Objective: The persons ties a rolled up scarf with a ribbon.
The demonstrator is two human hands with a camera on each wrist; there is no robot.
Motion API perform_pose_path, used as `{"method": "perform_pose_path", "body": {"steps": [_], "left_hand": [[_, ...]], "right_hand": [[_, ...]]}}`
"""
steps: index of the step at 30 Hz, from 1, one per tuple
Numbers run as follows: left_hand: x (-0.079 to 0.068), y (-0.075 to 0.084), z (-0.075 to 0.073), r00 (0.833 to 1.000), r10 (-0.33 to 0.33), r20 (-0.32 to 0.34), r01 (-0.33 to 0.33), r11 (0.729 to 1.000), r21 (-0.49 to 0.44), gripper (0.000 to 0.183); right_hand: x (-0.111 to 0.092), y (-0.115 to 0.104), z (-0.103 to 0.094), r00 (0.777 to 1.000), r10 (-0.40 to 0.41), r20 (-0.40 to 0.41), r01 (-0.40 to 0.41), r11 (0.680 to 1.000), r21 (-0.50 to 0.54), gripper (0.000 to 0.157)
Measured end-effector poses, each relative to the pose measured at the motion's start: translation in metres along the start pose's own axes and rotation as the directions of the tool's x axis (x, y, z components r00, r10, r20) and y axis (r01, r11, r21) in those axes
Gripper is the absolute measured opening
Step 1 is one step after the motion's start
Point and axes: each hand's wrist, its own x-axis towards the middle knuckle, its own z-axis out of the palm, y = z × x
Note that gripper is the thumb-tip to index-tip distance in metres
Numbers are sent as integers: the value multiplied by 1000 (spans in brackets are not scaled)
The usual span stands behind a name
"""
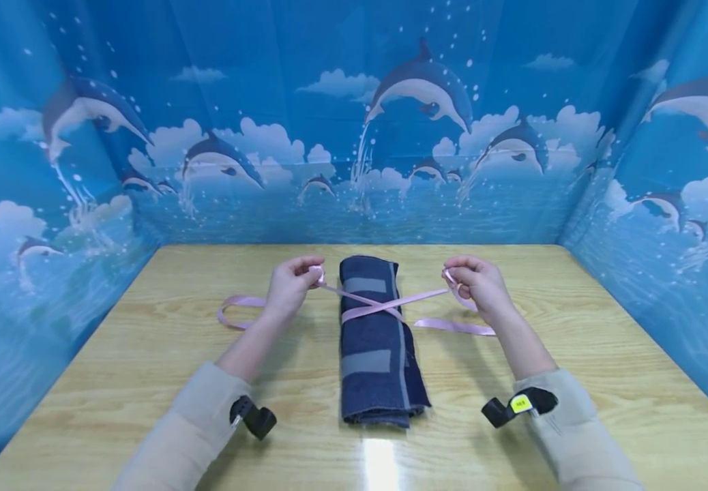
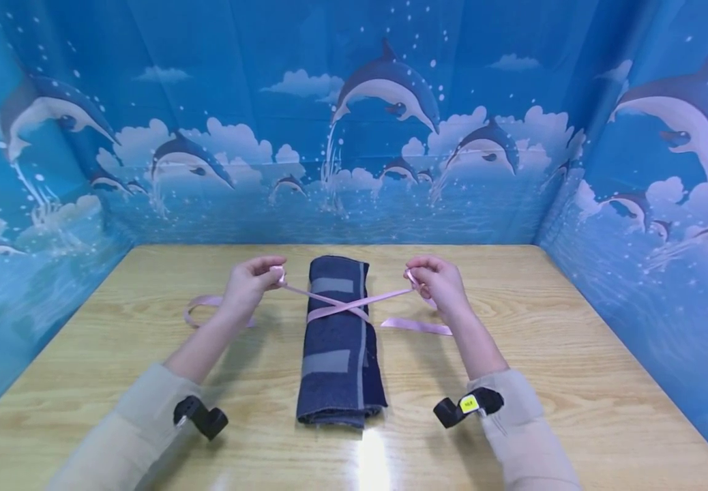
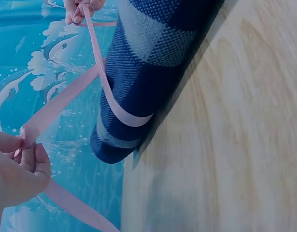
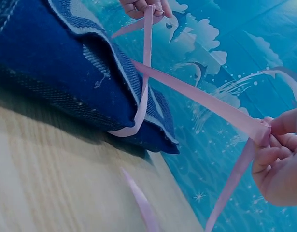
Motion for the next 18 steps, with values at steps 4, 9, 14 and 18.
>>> {"method": "perform_pose_path", "body": {"steps": [4,9,14,18], "left_hand": [[-1,6,-1,999,0,38,-5,989,149,29],[0,15,0,994,-13,110,-23,948,317,31],[2,24,4,988,-21,156,-43,918,394,30],[3,32,10,988,10,157,-84,879,470,23]], "right_hand": [[1,-5,2,1000,-23,19,26,980,-199,16],[3,-15,8,997,-44,67,67,916,-396,22],[5,-25,17,990,-88,114,138,802,-581,22],[5,-32,24,987,-103,124,158,756,-635,21]]}}
